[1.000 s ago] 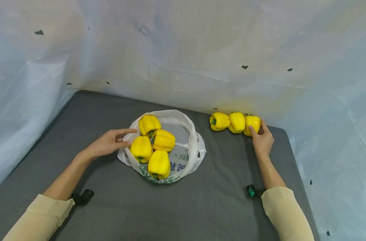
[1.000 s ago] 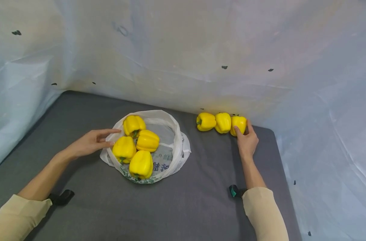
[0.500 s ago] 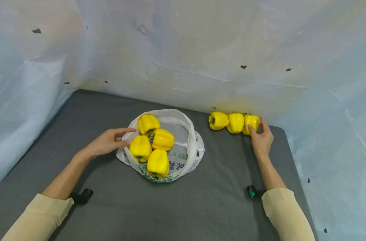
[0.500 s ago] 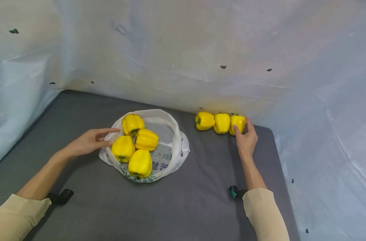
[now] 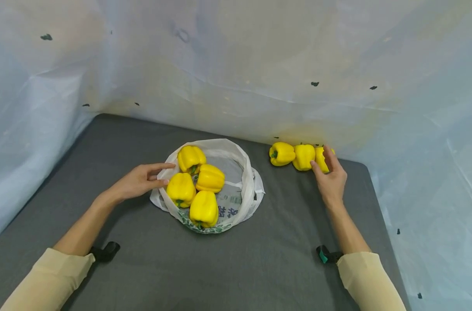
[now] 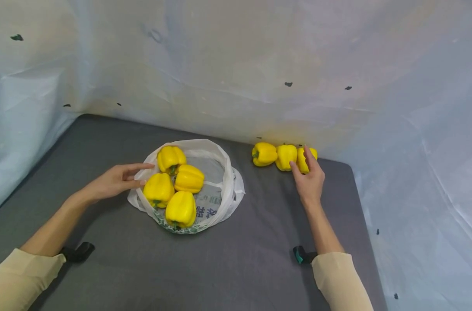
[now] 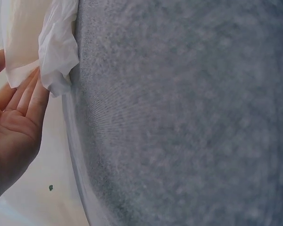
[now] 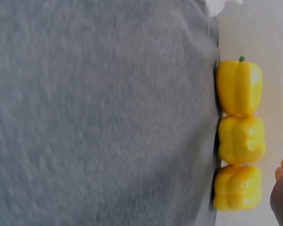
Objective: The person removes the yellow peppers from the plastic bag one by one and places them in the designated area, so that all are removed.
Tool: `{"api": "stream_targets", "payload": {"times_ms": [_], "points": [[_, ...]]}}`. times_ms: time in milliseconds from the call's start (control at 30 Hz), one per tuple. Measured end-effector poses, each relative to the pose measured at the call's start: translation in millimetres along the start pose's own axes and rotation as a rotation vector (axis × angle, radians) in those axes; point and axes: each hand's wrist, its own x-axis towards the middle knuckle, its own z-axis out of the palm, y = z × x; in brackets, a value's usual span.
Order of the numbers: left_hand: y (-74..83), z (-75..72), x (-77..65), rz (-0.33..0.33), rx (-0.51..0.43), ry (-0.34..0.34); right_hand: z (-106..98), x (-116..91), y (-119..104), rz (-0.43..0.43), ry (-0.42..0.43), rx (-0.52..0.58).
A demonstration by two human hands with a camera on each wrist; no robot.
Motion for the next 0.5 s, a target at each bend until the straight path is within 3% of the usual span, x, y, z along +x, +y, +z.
{"api": "stream_targets", "payload": {"times_ms": [167,500], "points": [[0.3,-0.2,-0.6,-0.012,-0.001,-0.003,7.0,-6.7,-24.5,-0.042,-0.047,0.029],[-0.3,0.0,0.9,0.010,-0.001,0.005,22.8,-13.5,-44.5,-0.126,-0.137,0.090]]}}
